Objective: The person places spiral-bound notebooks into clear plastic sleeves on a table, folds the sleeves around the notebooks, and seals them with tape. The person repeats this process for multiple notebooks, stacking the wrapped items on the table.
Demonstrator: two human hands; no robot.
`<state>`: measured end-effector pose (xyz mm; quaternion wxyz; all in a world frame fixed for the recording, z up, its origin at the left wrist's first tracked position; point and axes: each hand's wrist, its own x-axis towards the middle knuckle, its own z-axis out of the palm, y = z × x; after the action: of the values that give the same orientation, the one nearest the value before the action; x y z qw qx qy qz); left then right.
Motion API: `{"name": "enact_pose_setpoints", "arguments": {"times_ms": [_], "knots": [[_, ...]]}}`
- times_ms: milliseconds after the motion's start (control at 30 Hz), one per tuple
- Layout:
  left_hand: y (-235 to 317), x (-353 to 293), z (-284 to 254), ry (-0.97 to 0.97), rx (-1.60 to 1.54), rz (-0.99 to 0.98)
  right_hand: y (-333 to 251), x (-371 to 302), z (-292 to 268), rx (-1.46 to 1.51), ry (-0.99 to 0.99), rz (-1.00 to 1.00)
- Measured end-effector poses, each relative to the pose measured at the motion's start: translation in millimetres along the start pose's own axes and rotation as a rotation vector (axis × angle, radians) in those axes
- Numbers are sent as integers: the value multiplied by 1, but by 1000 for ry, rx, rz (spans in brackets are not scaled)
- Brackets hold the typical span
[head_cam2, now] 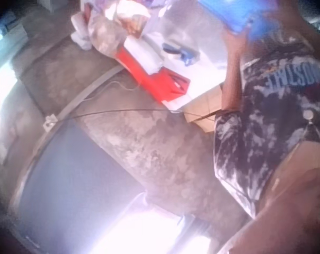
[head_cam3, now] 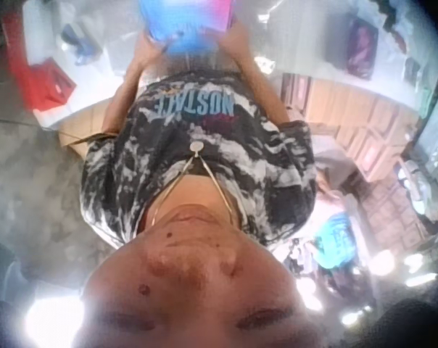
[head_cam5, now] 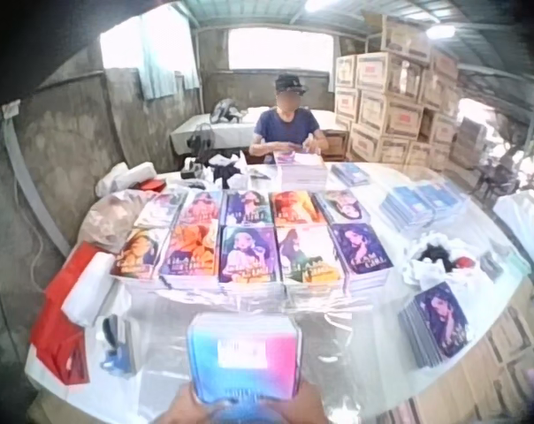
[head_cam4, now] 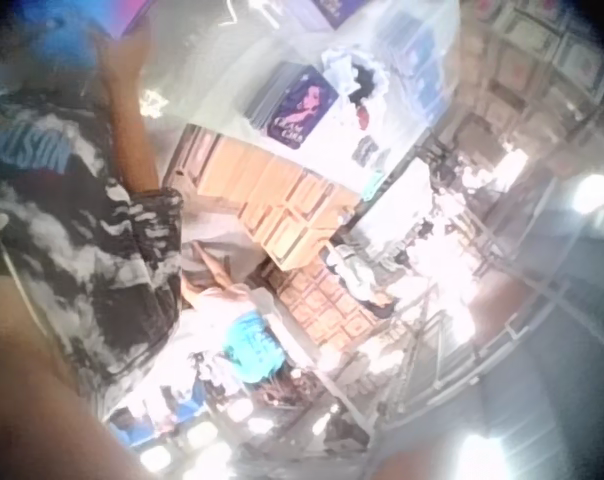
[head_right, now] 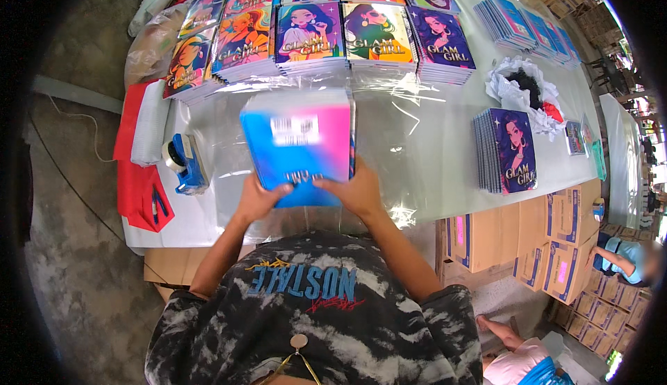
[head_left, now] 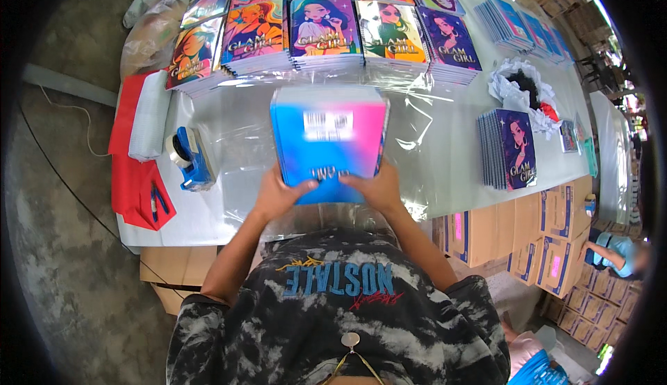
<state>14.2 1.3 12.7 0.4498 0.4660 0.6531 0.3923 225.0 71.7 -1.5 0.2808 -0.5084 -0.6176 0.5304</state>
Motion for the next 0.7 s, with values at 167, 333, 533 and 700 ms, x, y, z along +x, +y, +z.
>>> {"name": "enact_pose_setpoints", "arguments": {"times_ms": [167, 333, 533, 700], "knots": [[-27, 50, -13, -219, -95, -480, 30, 43, 19, -105, -133, 397], [-39, 54, -12, -196, -96, -491, 49, 56, 21, -185, -128, 325], [-53, 41, -4, -125, -159, -412, 54, 51, 19, -207, -176, 382], [-40, 39, -7, -157, -161, -431, 44, 42, 20, -93, -139, 328]]}}
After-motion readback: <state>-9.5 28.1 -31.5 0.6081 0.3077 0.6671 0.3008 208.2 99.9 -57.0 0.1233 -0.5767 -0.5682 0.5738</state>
